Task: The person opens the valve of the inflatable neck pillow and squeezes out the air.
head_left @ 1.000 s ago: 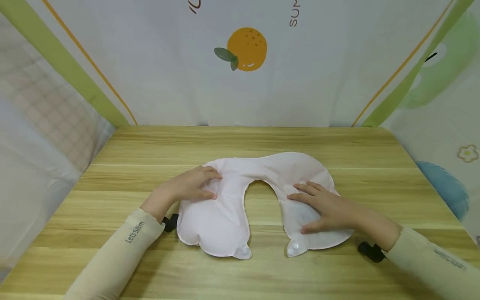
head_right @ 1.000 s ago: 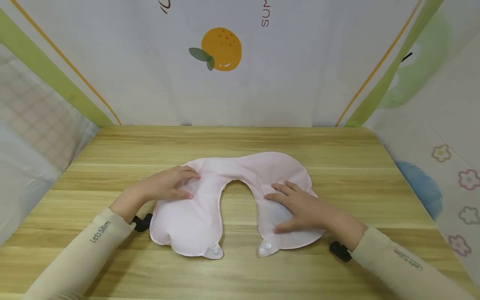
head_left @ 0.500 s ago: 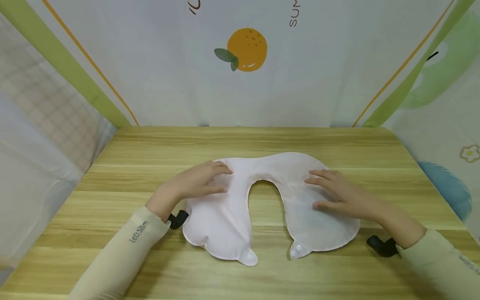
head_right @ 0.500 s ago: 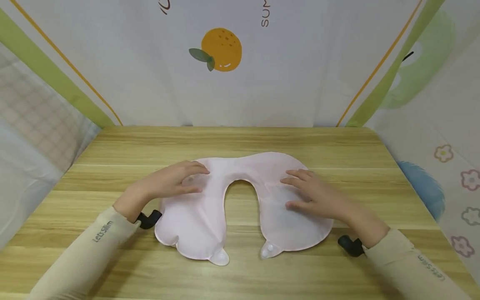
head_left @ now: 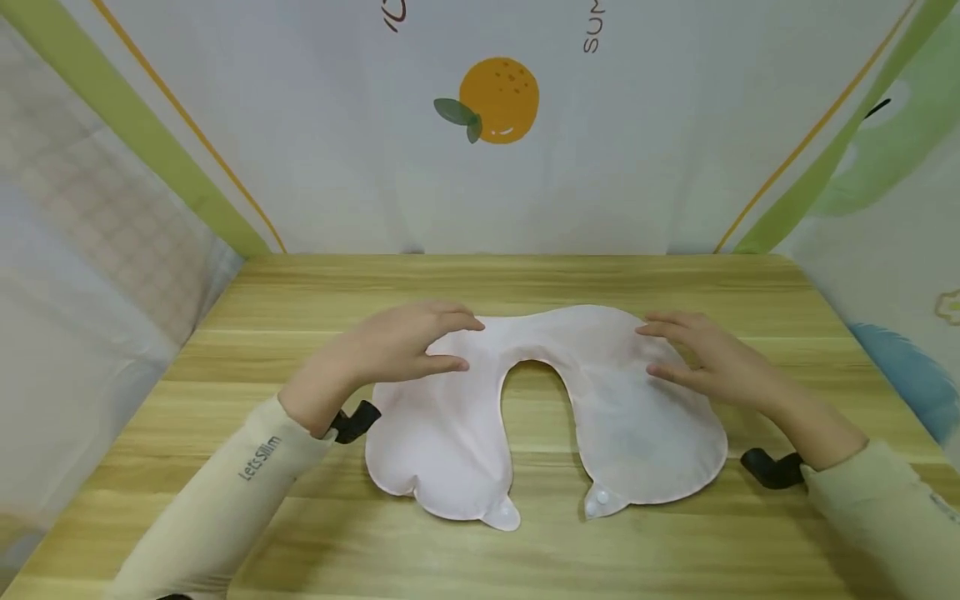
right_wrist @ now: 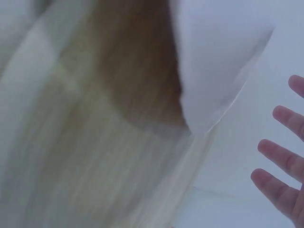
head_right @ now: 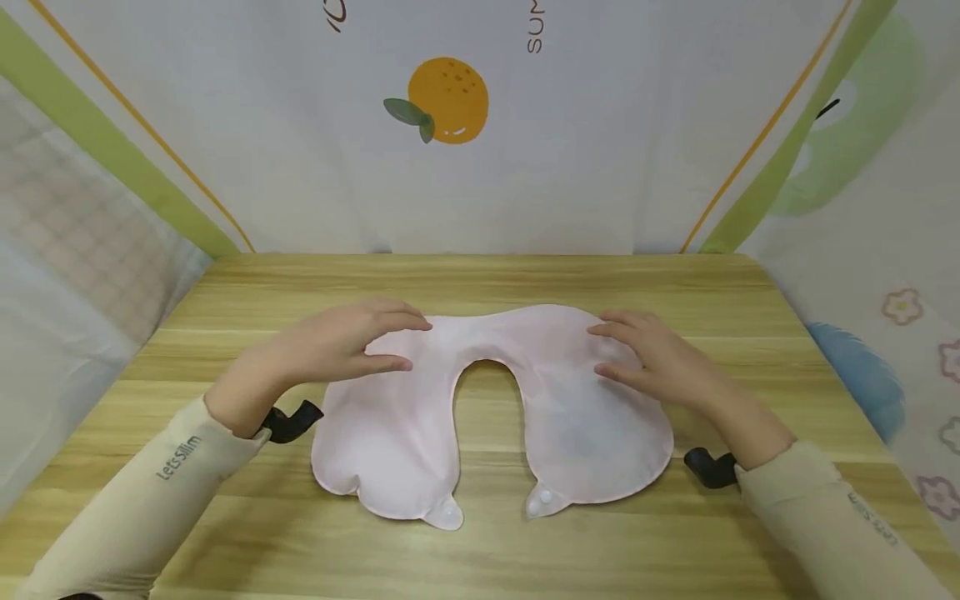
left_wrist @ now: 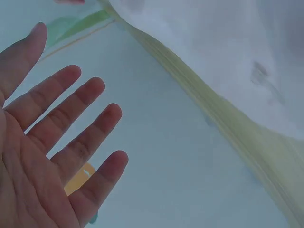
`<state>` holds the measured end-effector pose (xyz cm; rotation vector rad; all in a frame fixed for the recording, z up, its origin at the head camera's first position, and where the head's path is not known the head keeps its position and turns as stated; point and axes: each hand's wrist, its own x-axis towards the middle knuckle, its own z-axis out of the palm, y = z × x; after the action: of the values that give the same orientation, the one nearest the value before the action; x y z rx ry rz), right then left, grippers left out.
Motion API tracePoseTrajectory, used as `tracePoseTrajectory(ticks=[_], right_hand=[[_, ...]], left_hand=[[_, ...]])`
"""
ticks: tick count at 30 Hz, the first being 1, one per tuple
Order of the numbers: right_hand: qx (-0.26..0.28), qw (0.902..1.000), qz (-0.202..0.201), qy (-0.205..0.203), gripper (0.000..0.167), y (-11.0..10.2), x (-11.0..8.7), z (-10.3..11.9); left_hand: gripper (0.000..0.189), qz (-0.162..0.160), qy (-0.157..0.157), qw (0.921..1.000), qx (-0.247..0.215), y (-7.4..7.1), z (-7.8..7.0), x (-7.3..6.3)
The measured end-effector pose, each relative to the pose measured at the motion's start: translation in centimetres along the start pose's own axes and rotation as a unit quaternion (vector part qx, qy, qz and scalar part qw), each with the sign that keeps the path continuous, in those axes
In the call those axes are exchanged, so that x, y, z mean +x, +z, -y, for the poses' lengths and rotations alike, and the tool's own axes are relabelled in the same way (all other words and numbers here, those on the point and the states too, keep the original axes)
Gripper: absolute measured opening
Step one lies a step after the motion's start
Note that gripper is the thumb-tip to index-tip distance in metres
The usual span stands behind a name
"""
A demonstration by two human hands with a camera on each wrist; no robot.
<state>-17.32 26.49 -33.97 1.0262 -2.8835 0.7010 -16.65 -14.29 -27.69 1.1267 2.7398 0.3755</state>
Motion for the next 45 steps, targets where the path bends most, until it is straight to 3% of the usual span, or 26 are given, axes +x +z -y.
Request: tracePoseTrajectory(ticks=[9,22,32,45], right_hand=[[0.007,0.9999,0.013,0.007,0.050,0.4,1.1,-0.8],[0.047,0.9975,0.036,0.037,0.052,0.9,1.7,-1.4],[0.048,0.9982,0.034,0.008,0.047,2.3,2.0,-2.0],[0.041,0.9968,0.068,0.006,0.045,2.9,2.2,-2.2]], left_hand=[[0.034,0.020,0.087,0.9960,-0.007,2.1,-1.6,5.6],[0.024,0.039,0.134,0.9902,-0.004,4.4,-3.7,12.1],[0.019,0.064,0.162,0.9846,-0.014,6.5,-5.0,14.7],[0.023,0.104,0.130,0.9860,-0.004,8.1,-5.4,15.4]])
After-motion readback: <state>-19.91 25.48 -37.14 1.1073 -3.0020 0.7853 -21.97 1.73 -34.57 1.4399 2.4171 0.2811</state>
